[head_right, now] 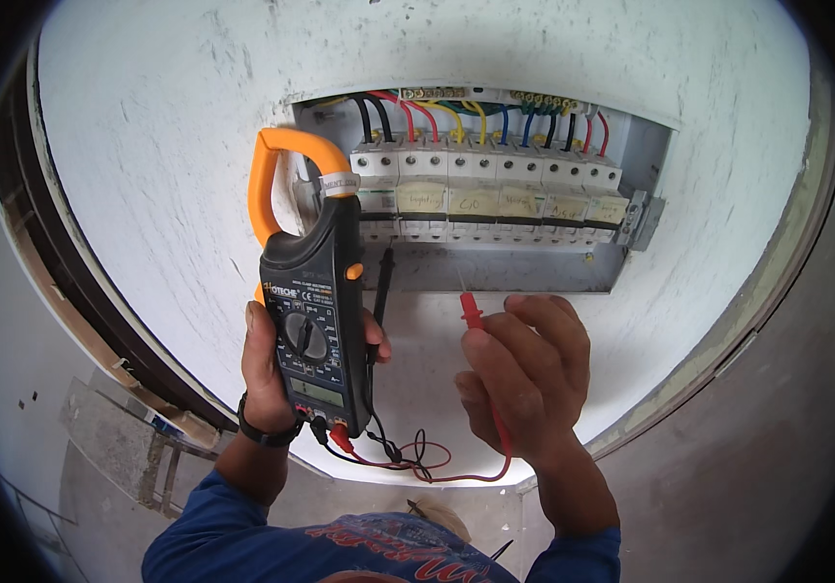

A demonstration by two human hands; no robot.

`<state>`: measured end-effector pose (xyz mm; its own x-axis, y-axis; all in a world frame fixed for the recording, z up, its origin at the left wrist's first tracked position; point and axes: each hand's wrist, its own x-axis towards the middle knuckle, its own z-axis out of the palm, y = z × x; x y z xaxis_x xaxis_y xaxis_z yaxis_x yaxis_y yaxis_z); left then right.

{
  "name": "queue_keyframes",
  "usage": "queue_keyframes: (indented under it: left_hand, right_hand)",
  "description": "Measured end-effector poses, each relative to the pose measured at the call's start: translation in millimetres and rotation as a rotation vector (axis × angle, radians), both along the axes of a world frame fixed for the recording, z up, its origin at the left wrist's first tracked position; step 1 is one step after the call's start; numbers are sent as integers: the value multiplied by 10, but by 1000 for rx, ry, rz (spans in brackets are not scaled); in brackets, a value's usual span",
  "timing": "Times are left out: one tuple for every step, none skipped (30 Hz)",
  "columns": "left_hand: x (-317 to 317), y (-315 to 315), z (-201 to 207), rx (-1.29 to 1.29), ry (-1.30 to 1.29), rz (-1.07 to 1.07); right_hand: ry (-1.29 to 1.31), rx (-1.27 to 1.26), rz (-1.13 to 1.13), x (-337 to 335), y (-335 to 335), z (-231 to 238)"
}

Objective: The person uses a clamp multimeter to test voltage at multiple terminals in an open electrical panel. They repeatedly place the red probe on different breaker terminals while holding the multimeter steady, then remove the probe and move to the next terminal.

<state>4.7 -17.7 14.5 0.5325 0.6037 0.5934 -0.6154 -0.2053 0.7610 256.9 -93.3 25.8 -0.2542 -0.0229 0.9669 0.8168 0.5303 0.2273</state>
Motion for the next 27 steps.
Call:
queue_keyframes:
  left_hand:
    - [1, 0, 7, -13, -1, -3]
    - [11, -2, 10, -21, -14, -12]
    - [22, -3, 16, -28, -28, -19]
    - [32, 0, 27, -20, -32, -32]
    - [39, 3, 41, -13, -37, -42]
    - [43, 0, 53, -7, -42, -43]
    - [50, -15, 57, -19, -13, -3]
    - [52, -42, 57, -33, 17, 44]
    - [55, -59, 59, -51, 37, 80]
    - [51, -59, 67, -41, 49, 86]
    - [49, -56, 74, -35, 49, 79]
    - [45, -54, 76, -28, 49, 72]
    - [43, -52, 77, -25, 49, 73]
    - [40, -50, 76, -23, 51, 72]
    - [34, -48, 76, -19, 55, 71]
    - [30, -45, 74, -10, 65, 74]
    - [26, -44, 72, -1, 73, 77]
    - [20, -45, 68, 8, 80, 83]
    - [18, -42, 66, 15, 83, 80]
    - [14, -37, 66, 23, 88, 78]
    - [11, -36, 66, 30, 95, 77]
    - [7, -37, 66, 21, 95, 71]
    - [2, -40, 67, 12, 96, 67]
    - [-3, -40, 67, 5, 94, 56]
    - [-13, -32, 70, -10, 81, 36]
    - [-26, -21, 73, -23, 63, 11]
    - [-30, -10, 70, -44, 33, -15]
  right_hand:
    - [-14, 18, -4, -51, 16, 98]
    - [-28, 35, -7, -76, 66, 209]
    - [-45, 38, -22, -102, 133, 315]
    - [-42, 51, -7, -134, 212, 407]
    - [-41, 48, -2, -165, 299, 487]
    - [-39, 32, 2, -195, 372, 550]
    - [-34, 35, 12, -223, 440, 596]
    - [-26, 23, 20, -255, 503, 629]
    - [-18, 10, 29, -276, 541, 647]
    - [-20, 13, 30, -290, 558, 656]
    - [-22, 16, 31, -299, 573, 664]
    - [-23, 28, 36, -307, 585, 668]
    - [-28, 19, 37, -316, 606, 674]
    - [-31, 20, 41, -326, 630, 681]
    - [-31, 22, 45, -338, 646, 685]
    - [-30, 22, 27, -344, 655, 688]
    - [-30, 23, 10, -349, 662, 692]
    - [-30, 29, -2, -356, 665, 696]
    - [-34, 30, -15, -361, 668, 702]
    - [-34, 37, -25, -368, 668, 708]
    - [-33, 45, -32, -373, 664, 715]
    - [-45, 30, -41, -373, 654, 726]
    - [-57, 18, -47, -367, 638, 738]
    - [-68, 8, -53, -364, 629, 752]
    - [-68, 5, -57, -367, 628, 765]
    - [-71, 5, -60, -367, 629, 779]
    - [-77, 5, -60, -363, 637, 795]
